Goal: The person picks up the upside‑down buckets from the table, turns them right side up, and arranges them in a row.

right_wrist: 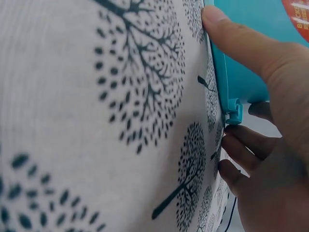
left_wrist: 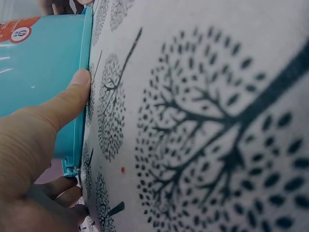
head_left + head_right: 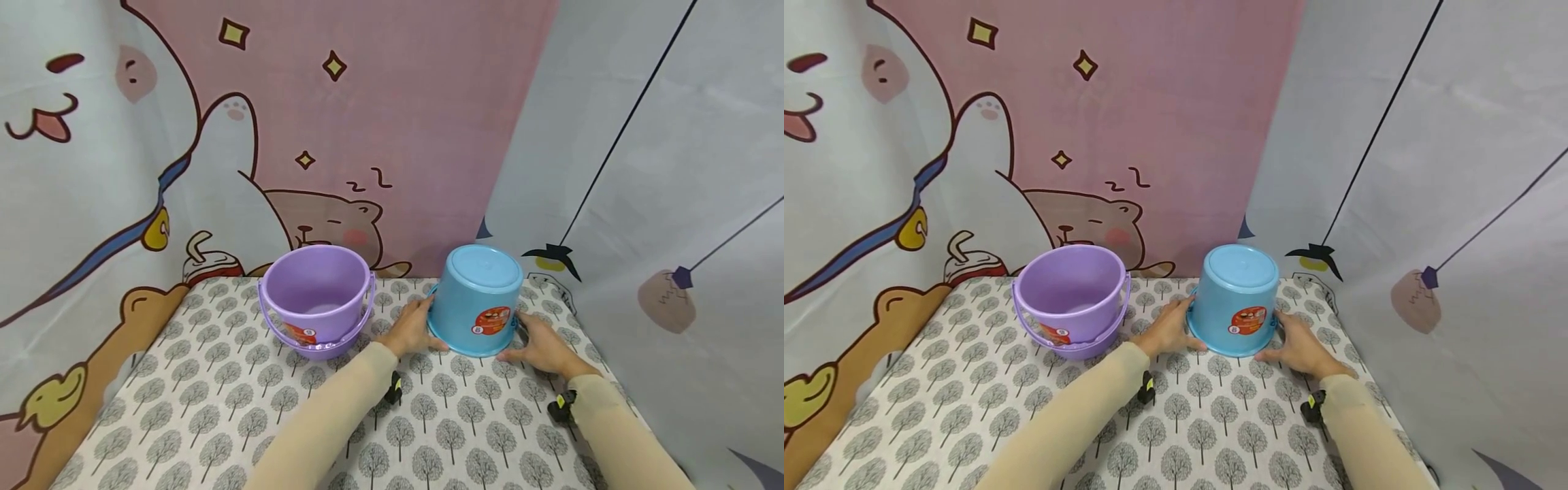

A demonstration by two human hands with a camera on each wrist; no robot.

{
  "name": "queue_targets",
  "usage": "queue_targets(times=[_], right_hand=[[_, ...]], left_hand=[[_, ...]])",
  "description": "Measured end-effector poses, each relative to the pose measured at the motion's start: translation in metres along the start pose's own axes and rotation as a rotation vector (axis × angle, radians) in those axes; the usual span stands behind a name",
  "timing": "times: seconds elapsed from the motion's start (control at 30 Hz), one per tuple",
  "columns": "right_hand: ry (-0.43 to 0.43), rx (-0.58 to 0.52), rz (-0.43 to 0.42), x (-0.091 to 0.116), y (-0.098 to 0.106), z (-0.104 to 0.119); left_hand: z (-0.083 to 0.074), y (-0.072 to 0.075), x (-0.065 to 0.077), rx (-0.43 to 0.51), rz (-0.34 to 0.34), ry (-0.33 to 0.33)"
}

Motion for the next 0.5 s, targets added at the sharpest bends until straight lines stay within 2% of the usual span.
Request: queue_targets(times=[0.2, 0.5], right_hand=[[-0.014, -0.006, -0.011, -0.001, 0.0, 0.0], [-0.052, -0.046, -0.077, 0.007, 0.012, -0.006]], left_hand=[[0.001, 0.001, -0.001, 0.015, -0.035, -0.02], [-0.003, 0.012, 0.001, 0.113, -0.07, -0.029]])
Point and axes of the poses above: each hand's wrist, its own x-axis away from the middle knuckle, its own y-axis out of the back of the hand, z = x × y, the point moved 10 cm from there along -x, towards the middle knuckle, and after that the axes turned 1 degree about z, right-handed, at the moved point
